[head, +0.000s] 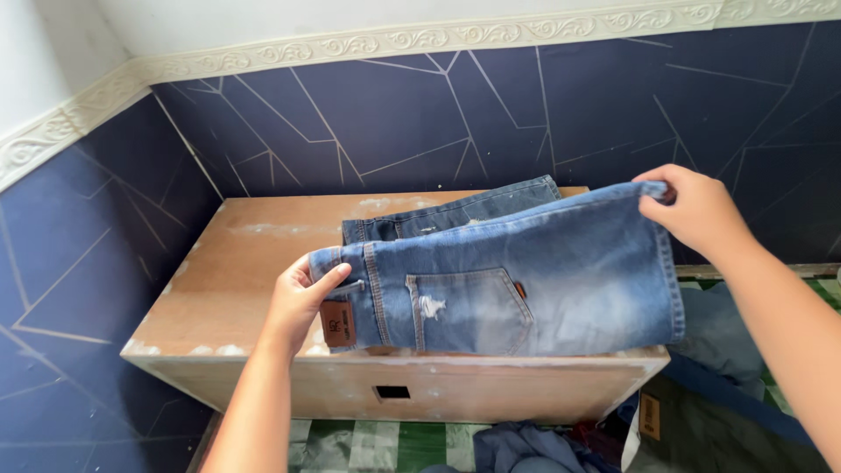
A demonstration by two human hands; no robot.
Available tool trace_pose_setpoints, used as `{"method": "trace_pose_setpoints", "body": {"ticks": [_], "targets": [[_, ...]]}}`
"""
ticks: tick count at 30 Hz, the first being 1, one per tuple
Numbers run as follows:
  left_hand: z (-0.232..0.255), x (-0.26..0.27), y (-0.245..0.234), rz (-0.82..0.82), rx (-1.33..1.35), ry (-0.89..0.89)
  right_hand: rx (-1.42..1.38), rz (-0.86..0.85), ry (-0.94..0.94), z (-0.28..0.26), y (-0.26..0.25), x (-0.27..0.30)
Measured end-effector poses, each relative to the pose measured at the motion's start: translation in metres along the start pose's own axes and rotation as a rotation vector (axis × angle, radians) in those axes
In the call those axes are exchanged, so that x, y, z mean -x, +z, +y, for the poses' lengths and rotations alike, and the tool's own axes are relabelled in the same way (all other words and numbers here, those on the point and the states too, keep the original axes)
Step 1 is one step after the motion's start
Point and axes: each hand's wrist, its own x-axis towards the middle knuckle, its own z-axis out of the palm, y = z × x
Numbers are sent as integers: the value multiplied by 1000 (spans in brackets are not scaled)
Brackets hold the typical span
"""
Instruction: The person folds multiple garments on a wooden chest. They handle a pair of light blue jeans, a pair of dark green trousers, and two additional pairs of jeans, folding each item neatly and placing them aside on the floor.
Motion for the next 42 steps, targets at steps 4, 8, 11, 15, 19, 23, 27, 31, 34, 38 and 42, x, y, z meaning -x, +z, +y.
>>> {"method": "trace_pose_setpoints", "body": {"ticks": [4,8,11,15,19,23,27,31,34,38,42], "targets": [[-15,-34,-2,-35,147,-114,65,-12,48,22,32,-44],[-24,-73,4,92,-22,-26,197,106,-54,28,50,-80],[-26,-102,12,178,-88,30,279,142,-35,21,60,-100],[-29,-127,19,325,-248,-48,78,28,188,9,70,-121],[-34,-147,19,424,-342,-96,-305,38,268,16,94,-148],[-46,-149,34,657,-736,275,-315,-92,92,41,144,-164],[-56,-128,74,362,-1064,242,-126,-296,-192,58,194,-141],[-67,-103,112,-9,-1489,75,226,-452,-45,51,229,-108],[-74,-101,114,-145,-1504,-124,379,-499,35,47,236,-92],[-83,-116,87,134,-1392,127,47,-248,-93,63,217,-90],[-82,-132,38,317,-1372,-64,518,-392,445,82,189,-99]]}}
